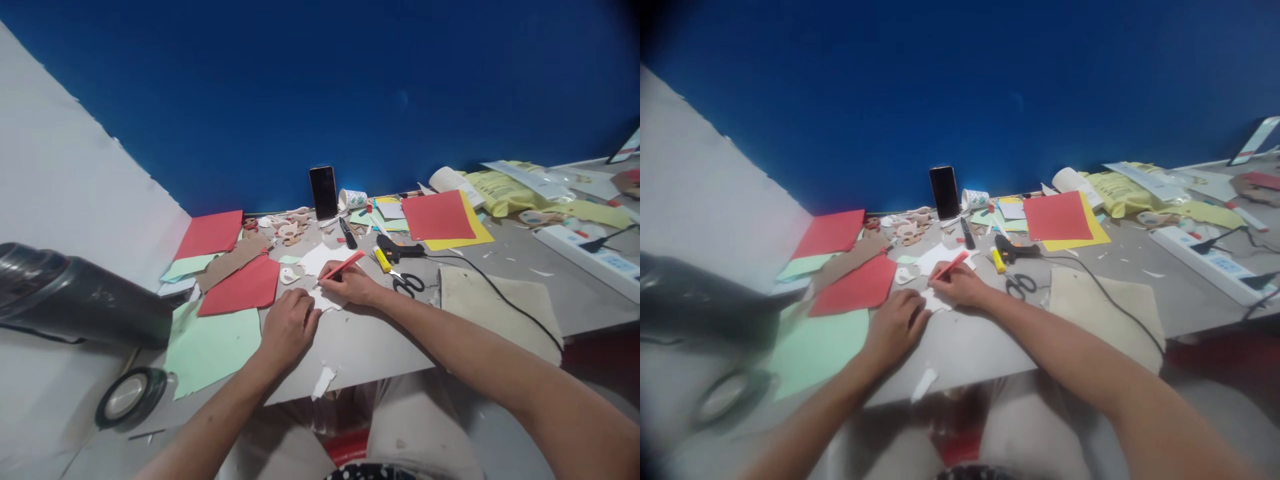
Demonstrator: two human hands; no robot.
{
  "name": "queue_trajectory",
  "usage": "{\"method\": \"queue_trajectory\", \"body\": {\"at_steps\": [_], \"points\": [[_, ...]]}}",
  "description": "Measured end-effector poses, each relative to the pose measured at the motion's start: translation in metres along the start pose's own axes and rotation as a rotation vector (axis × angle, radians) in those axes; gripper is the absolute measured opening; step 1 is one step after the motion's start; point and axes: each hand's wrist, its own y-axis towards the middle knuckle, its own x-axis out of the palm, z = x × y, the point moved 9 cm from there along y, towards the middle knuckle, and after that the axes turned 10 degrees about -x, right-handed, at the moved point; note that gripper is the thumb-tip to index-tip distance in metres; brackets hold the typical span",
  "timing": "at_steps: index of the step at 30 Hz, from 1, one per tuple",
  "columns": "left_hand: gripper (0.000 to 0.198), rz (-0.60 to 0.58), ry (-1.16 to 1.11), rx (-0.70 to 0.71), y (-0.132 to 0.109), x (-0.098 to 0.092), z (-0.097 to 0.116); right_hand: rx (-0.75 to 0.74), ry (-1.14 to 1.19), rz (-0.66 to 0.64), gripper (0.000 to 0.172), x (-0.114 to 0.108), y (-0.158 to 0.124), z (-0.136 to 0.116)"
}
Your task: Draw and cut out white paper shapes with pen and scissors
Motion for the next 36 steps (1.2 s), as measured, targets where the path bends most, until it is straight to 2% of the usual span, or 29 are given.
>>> {"method": "queue_trajectory", "body": {"at_steps": [6,16,36], "points": [[0.017,-0.018,0.024,-0.002,0.0,0.001,0.001,-0.062,0.043,-0.037,0.008,0.006,0.001,-0.001],[0.021,-0.145,0.19,-0.032,0.002,0.009,0.004,-0.08,0.017,-0.067,0.006,0.007,0.004,0.003],[0.023,-0.193,0.241,-0.057,0.003,0.011,0.006,-0.094,-0.047,-0.093,0.005,0.004,0.007,-0.005]]}}
